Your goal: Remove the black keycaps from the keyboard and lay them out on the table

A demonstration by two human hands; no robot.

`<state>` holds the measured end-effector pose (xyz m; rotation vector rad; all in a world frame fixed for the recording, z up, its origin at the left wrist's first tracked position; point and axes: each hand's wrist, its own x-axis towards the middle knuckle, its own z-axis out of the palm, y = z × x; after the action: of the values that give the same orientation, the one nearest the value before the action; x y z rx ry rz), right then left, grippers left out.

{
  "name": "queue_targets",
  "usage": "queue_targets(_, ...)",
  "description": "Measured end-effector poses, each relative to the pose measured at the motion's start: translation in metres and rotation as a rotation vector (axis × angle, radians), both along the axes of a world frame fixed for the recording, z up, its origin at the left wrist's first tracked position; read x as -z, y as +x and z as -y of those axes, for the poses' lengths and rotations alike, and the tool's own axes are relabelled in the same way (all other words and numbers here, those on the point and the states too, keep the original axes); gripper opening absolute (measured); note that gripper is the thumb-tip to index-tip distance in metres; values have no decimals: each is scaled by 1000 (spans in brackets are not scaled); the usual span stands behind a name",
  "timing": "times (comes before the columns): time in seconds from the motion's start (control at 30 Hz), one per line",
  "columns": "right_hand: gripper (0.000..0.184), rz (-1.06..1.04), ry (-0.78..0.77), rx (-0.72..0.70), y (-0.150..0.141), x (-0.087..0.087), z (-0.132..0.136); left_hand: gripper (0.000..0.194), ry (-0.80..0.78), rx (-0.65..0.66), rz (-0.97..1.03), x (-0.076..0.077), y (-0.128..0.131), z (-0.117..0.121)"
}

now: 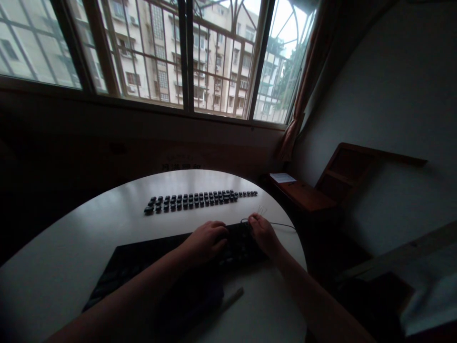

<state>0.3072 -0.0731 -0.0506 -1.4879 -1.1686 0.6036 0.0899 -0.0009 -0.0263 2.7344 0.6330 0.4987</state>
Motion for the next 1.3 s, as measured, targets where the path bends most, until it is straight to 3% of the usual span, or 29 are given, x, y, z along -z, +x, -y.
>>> queue_targets(0.23, 27, 393, 58, -42, -15, -15, 13, 22, -4, 8, 4, -1, 1, 0)
queue_targets(0.33, 26, 445, 76, -43, -18, -15, 16, 23, -6, 8, -6, -1, 1, 0)
queue_targets(0.43, 25, 275, 89, -15, -13, -8, 13, 23, -8, 10, -4, -1, 1, -1)
queue_targets(0.57, 23, -109, 113, 70, -5, -2, 6, 23, -11, 9, -6, 0, 1, -1)
queue_targets(0.7, 22, -192, 143, 96, -7, -3, 7, 23, -7, 5, -14, 0, 1, -1)
queue_targets(0.8, 20, -89, 184, -51, -13, -3, 14, 25, -8, 4, -14, 0, 1, -1)
queue_targets(0.97, 11, 331, 314, -379, -28, -10, 30, 34, -42, 1, 36, -2, 0, -1)
queue_targets(1.07, 11, 506, 355, -521, -34, -17, 36, 28, -55, 11, 78, -3, -1, 0)
queue_targets(1.17, 12, 601, 383, -513, -36, -20, 37, 23, -59, 7, 72, -5, -1, 1)
queue_targets(1.3, 13, 730, 422, -384, -34, -21, 37, 22, -78, -16, 62, -7, 0, 2)
